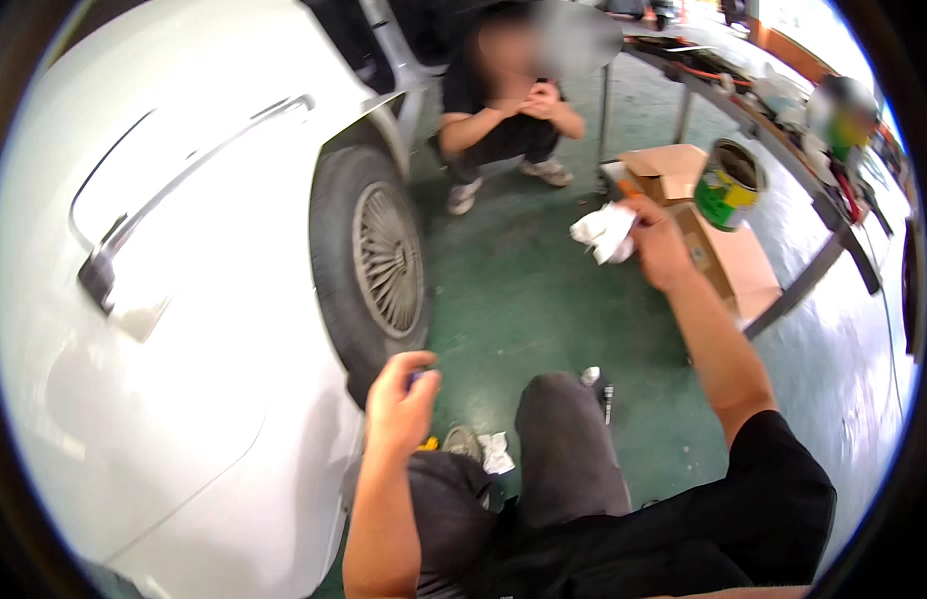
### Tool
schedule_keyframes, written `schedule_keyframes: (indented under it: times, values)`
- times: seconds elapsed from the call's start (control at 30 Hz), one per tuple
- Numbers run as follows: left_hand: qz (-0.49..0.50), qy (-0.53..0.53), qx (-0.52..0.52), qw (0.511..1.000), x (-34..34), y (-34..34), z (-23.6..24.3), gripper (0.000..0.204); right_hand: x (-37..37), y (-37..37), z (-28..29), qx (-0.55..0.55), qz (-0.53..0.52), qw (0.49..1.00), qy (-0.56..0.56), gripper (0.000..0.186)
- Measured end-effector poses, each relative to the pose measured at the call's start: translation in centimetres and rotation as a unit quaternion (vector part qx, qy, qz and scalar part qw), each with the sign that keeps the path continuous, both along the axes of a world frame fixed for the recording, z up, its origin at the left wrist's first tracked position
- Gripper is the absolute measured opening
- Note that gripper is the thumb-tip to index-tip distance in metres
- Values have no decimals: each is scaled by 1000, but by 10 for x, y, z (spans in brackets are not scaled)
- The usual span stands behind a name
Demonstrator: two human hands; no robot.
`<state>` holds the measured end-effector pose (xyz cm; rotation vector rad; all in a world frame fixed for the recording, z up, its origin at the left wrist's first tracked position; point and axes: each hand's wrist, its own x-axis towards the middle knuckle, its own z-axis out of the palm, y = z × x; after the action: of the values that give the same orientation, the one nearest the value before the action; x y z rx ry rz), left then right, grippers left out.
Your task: The person cleans the rear bumper of a white car with a spray and cloth, then uses a hot glue gun to apply glue to a dent and attach a small blue plastic piece. They also use a white rectangular board to inspect the surface and apply glue to the fuel door area.
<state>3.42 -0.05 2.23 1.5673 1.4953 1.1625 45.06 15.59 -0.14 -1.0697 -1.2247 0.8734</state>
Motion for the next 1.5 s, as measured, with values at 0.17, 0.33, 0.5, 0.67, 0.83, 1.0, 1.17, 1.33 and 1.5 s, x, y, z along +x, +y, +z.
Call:
schedule_keyframes:
  times: [0.17,0.33,0.5,0.67,0.83,1.0,1.17,1.33,1.5]
  values:
    - [-112,80,-126,982,10,-24,-15,24,-230,27,1,-94,300,893,321,30]
    - [-154,191,-111,963,10,-24,-6,29,-382,82,83,20,443,753,486,35]
    - [-130,221,-98,962,-2,-22,1,27,-454,71,79,321,111,933,115,46]
    - [-168,251,-195,933,-27,-45,-3,24,-462,-37,-1,370,88,919,-108,45]
    - [-205,302,-229,903,-26,-39,10,27,-458,-16,24,347,48,931,-105,44]
    - [-226,300,-216,901,-18,-32,21,27,-456,53,61,342,18,936,-86,45]
    - [-258,211,-195,922,-18,-33,23,27,-446,-49,-8,316,115,931,-144,45]
    - [-308,206,-182,911,-11,-34,25,26,-450,47,73,347,6,934,-83,45]
    - [-285,181,-181,924,-14,-33,30,26,-458,-33,18,353,40,924,-142,44]
